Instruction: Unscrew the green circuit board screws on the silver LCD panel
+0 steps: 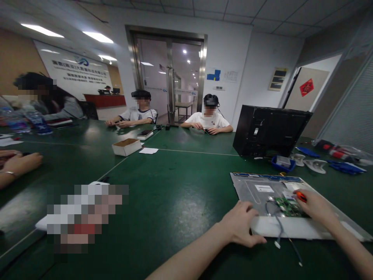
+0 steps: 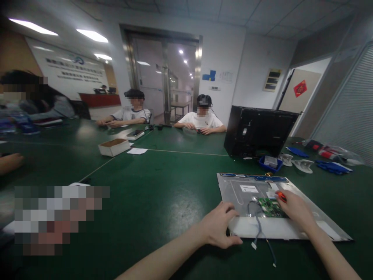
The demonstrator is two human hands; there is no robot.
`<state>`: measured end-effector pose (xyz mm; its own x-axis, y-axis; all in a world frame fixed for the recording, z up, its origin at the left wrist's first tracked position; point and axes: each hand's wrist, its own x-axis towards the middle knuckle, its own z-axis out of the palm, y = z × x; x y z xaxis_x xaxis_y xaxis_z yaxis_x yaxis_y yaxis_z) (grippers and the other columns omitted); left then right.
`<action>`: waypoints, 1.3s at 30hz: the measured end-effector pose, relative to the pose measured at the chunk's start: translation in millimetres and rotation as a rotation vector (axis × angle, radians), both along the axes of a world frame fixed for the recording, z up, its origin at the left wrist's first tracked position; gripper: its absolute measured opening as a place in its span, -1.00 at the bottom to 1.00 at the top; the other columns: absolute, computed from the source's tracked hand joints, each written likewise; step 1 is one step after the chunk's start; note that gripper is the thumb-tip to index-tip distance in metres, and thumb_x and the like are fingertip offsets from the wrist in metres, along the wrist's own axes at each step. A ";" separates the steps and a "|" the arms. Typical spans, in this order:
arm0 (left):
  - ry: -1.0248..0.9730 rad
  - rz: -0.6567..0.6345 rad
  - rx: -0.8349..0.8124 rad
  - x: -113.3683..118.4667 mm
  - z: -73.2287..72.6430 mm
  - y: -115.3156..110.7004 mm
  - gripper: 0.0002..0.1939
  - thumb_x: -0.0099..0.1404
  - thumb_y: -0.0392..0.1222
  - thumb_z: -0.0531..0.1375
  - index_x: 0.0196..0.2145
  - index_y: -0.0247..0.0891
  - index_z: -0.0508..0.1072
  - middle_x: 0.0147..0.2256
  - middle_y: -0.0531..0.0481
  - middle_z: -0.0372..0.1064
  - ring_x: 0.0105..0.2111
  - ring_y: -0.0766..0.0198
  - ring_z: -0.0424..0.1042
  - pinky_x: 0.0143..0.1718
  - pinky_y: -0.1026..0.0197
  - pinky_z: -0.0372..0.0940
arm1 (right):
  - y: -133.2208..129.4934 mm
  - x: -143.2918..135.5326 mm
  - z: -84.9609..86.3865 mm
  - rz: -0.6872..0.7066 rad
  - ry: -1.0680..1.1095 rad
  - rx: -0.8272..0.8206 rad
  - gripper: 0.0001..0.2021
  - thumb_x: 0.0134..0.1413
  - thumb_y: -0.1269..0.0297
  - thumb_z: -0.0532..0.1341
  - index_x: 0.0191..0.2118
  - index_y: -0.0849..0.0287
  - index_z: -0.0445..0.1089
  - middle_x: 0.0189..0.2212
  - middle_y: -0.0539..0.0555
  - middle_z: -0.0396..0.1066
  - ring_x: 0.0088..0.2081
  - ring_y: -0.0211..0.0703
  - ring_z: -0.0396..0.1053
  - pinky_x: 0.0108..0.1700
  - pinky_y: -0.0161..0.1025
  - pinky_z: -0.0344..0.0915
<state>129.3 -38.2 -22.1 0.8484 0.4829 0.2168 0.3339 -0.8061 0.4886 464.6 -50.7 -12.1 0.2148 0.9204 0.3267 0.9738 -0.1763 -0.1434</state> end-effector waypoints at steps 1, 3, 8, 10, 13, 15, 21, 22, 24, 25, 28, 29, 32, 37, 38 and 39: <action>-0.006 -0.041 -0.015 3.5 -0.6 3.1 -0.23 0.13 0.20 0.28 0.17 -0.29 0.28 0.17 -0.24 0.16 0.13 -0.05 0.23 0.17 0.05 0.17 | 4.5 -2.8 2.4 0.029 0.005 -0.032 -0.69 0.04 0.10 0.05 -0.36 0.14 0.48 -0.43 0.18 0.55 -0.38 0.09 0.49 -0.32 -0.12 0.32; -0.002 -0.100 -0.024 11.9 -2.6 7.3 -0.21 0.11 0.20 0.31 0.18 -0.30 0.27 0.20 -0.24 0.12 0.15 -0.06 0.22 0.15 0.07 0.20 | 11.9 -7.4 5.4 0.076 0.014 -0.099 -0.67 0.05 0.03 0.06 -0.41 0.13 0.47 -0.43 0.17 0.55 -0.38 0.07 0.48 -0.32 -0.15 0.30; -0.033 -0.012 -0.025 32.7 -9.1 7.1 -0.12 0.02 0.29 0.34 0.13 -0.36 0.29 0.16 -0.28 0.16 0.11 -0.06 0.26 0.12 0.09 0.24 | 16.5 -9.3 3.9 0.089 0.009 -0.205 -0.65 0.07 0.02 0.05 -0.51 0.13 0.40 -0.48 0.18 0.52 -0.41 0.04 0.47 -0.36 -0.18 0.25; -0.031 0.118 -0.029 37.2 -10.5 4.8 0.01 -0.09 0.37 0.34 0.14 -0.39 0.26 0.15 -0.32 0.16 0.12 -0.12 0.24 0.14 0.03 0.22 | 14.1 -8.3 2.0 0.073 0.000 -0.223 -0.63 0.10 0.01 0.03 -0.50 0.14 0.40 -0.48 0.19 0.52 -0.40 0.04 0.47 -0.36 -0.18 0.25; 0.036 0.267 -0.006 39.9 -10.8 0.2 0.12 -0.16 0.45 0.32 0.14 -0.46 0.25 0.13 -0.38 0.21 0.16 -0.22 0.16 0.25 -0.13 0.02 | 10.2 -9.0 0.0 0.049 -0.024 -0.234 -0.66 0.12 0.05 0.04 -0.44 0.15 0.43 -0.41 0.20 0.53 -0.34 0.04 0.48 -0.35 -0.19 0.26; 0.085 0.261 0.004 41.0 -10.2 -3.8 0.10 -0.07 0.44 0.28 0.18 -0.48 0.22 0.15 -0.40 0.20 0.21 -0.23 0.10 0.30 -0.21 -0.14 | 8.9 -11.2 -0.3 0.040 -0.051 -0.237 -0.72 0.12 0.15 0.06 -0.40 0.15 0.45 -0.37 0.19 0.53 -0.31 0.05 0.48 -0.34 -0.19 0.26; 0.104 0.205 -0.011 48.3 -5.5 -14.0 -0.01 0.10 0.33 0.14 0.27 -0.46 0.11 0.20 -0.40 0.14 0.23 -0.21 0.05 0.29 -0.30 -0.28 | 9.8 -15.8 2.1 0.009 -0.140 -0.250 -0.77 0.13 0.33 0.06 -0.36 0.16 0.47 -0.36 0.19 0.53 -0.33 0.05 0.48 -0.36 -0.19 0.23; 0.109 0.210 -0.014 50.2 -4.6 -14.3 -0.01 0.09 0.33 0.14 0.26 -0.47 0.12 0.19 -0.40 0.15 0.21 -0.22 0.07 0.29 -0.30 -0.29 | 10.2 -15.5 2.4 0.004 -0.149 -0.247 -0.77 0.14 0.32 0.05 -0.34 0.16 0.47 -0.34 0.19 0.53 -0.32 0.05 0.48 -0.36 -0.19 0.23; 0.131 0.223 -0.013 54.5 -3.4 -13.4 -0.01 0.08 0.35 0.13 0.25 -0.46 0.15 0.18 -0.38 0.18 0.18 -0.21 0.09 0.29 -0.31 -0.29 | 11.6 -14.3 2.7 -0.007 -0.165 -0.234 -0.76 0.16 0.31 0.05 -0.32 0.15 0.47 -0.32 0.19 0.53 -0.28 0.07 0.49 -0.34 -0.18 0.23; 0.146 0.233 -0.011 57.0 -3.2 -12.5 -0.01 0.07 0.36 0.12 0.25 -0.44 0.17 0.18 -0.37 0.18 0.18 -0.22 0.10 0.28 -0.31 -0.28 | 12.6 -13.7 2.6 -0.011 -0.171 -0.227 -0.76 0.17 0.31 0.05 -0.32 0.15 0.47 -0.32 0.20 0.53 -0.26 0.08 0.49 -0.34 -0.18 0.23; 0.186 0.263 -0.007 64.8 -4.5 -9.9 -0.03 0.11 0.38 0.08 0.26 -0.41 0.16 0.20 -0.36 0.15 0.20 -0.24 0.06 0.26 -0.33 -0.28 | 17.3 -13.6 1.6 -0.019 -0.179 -0.216 -0.78 0.14 0.35 0.06 -0.33 0.16 0.47 -0.31 0.20 0.53 -0.24 0.10 0.49 -0.33 -0.17 0.23; 0.194 0.273 -0.005 67.5 -5.2 -9.5 -0.03 0.12 0.39 0.06 0.27 -0.41 0.15 0.21 -0.36 0.13 0.21 -0.24 0.04 0.26 -0.35 -0.28 | 19.2 -14.1 1.0 -0.017 -0.177 -0.215 -0.79 0.13 0.36 0.07 -0.34 0.16 0.47 -0.31 0.19 0.53 -0.25 0.09 0.49 -0.34 -0.18 0.23; 0.223 0.296 -0.005 75.1 -6.5 -10.1 -0.02 0.15 0.41 0.03 0.30 -0.40 0.12 0.24 -0.36 0.09 0.24 -0.26 -0.02 0.25 -0.37 -0.31 | 23.8 -14.6 -1.2 -0.007 -0.160 -0.200 -0.79 0.12 0.34 0.08 -0.33 0.15 0.48 -0.29 0.18 0.54 -0.26 0.07 0.49 -0.34 -0.18 0.24; 0.226 0.318 -0.041 86.7 -6.9 -13.0 -0.01 0.16 0.45 0.00 0.31 -0.34 0.11 0.30 -0.34 -0.01 0.28 -0.31 -0.10 0.23 -0.43 -0.43 | 17.2 3.6 -0.6 -0.013 -0.087 -0.117 -0.66 0.16 0.13 0.03 -0.25 0.18 0.50 -0.29 0.22 0.56 -0.27 0.10 0.50 -0.34 -0.15 0.29; 0.228 0.322 -0.049 88.7 -6.9 -13.3 -0.01 0.16 0.46 0.00 0.32 -0.32 0.11 0.31 -0.33 -0.03 0.29 -0.33 -0.12 0.22 -0.45 -0.46 | 12.8 11.0 0.2 -0.018 -0.070 -0.098 -0.66 0.13 0.11 0.05 -0.28 0.18 0.51 -0.33 0.21 0.56 -0.30 0.10 0.51 -0.35 -0.16 0.30; 0.235 0.325 -0.057 90.4 -6.8 -13.4 0.00 0.15 0.46 0.00 0.32 -0.31 0.09 0.32 -0.32 -0.04 0.29 -0.34 -0.15 0.21 -0.46 -0.50 | 7.4 19.2 1.0 -0.023 -0.054 -0.082 -0.68 0.07 0.08 0.10 -0.34 0.18 0.52 -0.39 0.21 0.56 -0.36 0.10 0.51 -0.38 -0.15 0.31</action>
